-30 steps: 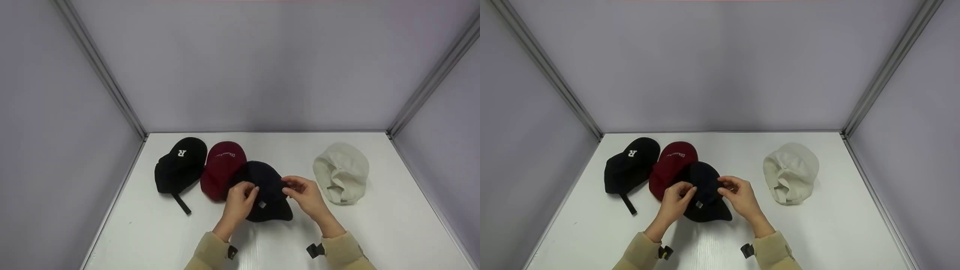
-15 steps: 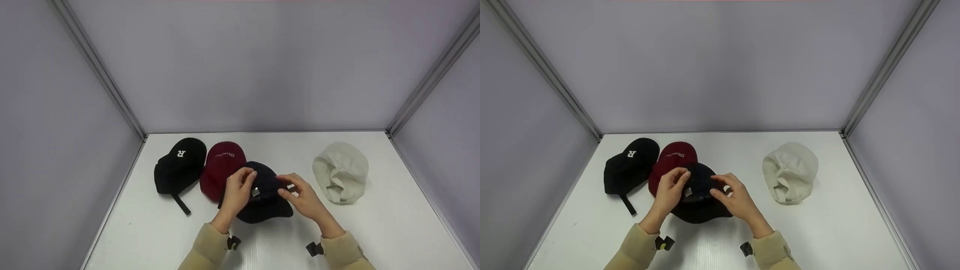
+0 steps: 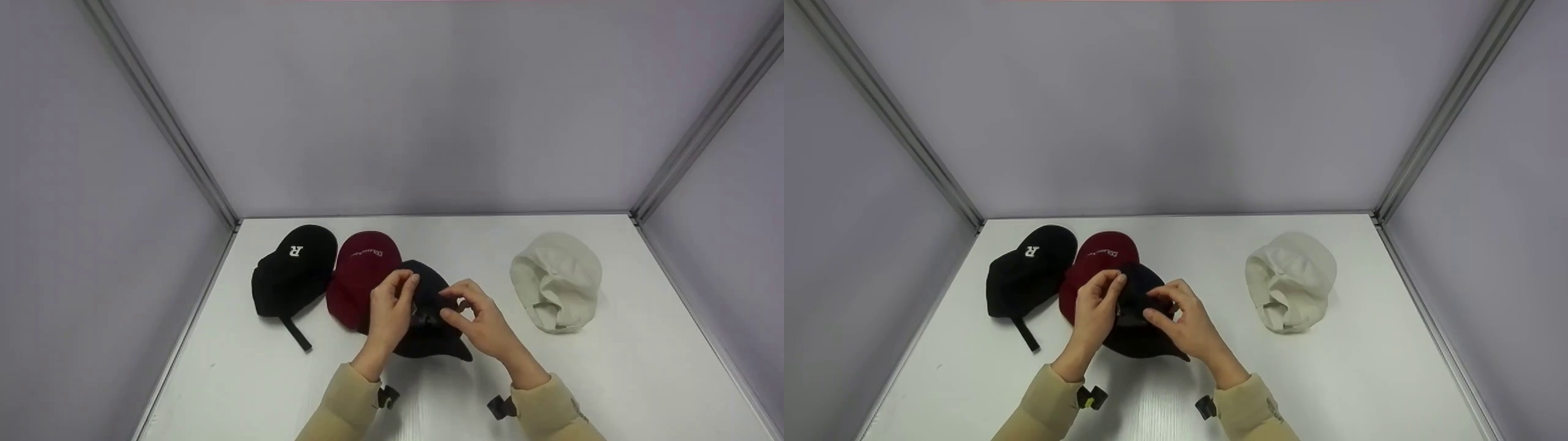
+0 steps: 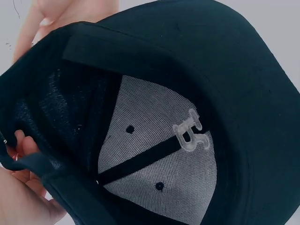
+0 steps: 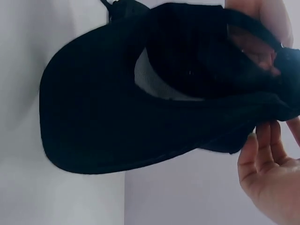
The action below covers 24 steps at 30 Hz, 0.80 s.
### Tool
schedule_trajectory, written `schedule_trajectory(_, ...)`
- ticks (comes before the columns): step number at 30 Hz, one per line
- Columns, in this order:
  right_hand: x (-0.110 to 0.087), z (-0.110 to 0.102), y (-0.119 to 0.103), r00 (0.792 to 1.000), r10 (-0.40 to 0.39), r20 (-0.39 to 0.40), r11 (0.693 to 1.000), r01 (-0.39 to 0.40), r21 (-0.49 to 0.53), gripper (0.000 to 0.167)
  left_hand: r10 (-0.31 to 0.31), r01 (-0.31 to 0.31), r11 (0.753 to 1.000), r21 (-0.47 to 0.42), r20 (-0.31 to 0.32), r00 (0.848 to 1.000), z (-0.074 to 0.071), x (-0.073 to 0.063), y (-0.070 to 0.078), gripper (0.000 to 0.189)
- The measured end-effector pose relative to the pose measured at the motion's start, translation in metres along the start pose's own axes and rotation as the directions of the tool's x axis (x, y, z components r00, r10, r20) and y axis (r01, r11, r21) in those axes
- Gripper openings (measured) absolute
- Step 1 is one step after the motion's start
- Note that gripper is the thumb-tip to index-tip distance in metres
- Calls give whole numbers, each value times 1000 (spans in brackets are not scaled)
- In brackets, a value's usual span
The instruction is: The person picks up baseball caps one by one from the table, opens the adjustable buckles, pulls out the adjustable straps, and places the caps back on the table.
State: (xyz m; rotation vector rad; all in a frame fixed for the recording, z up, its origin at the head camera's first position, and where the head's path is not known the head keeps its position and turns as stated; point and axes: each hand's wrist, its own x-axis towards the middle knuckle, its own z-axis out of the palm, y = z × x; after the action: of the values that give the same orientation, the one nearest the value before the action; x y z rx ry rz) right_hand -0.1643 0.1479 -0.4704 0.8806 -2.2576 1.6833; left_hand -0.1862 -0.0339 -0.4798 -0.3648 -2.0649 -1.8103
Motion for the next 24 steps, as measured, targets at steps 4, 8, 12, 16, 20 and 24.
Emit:
schedule_trajectory(4,3,5,-5,1000,25,-17,1000,-25,5,25,13,-13,999,-30,-8,1000,-1,-1,19,10)
schedule_trajectory(8,5,9,-7,999,40,-29,999,-39,18,23,35,-36,998,-43,-24,999,1,-2,28,10)
schedule_trajectory(12,5,13,-6,997,35,-62,999,-33,33,19,41,-42,998,-56,-27,999,3,-3,27,11)
schedule_trajectory(16,5,17,-2,992,24,-122,999,-19,48,13,29,-30,997,-75,-18,999,5,-4,26,11)
schedule_trajectory(20,6,20,1,983,30,-180,997,-16,81,7,16,-17,998,-59,-26,1000,5,-5,27,10)
schedule_trajectory(24,8,22,1,975,101,-197,986,-71,151,4,23,-24,999,-22,-54,998,5,-6,27,8)
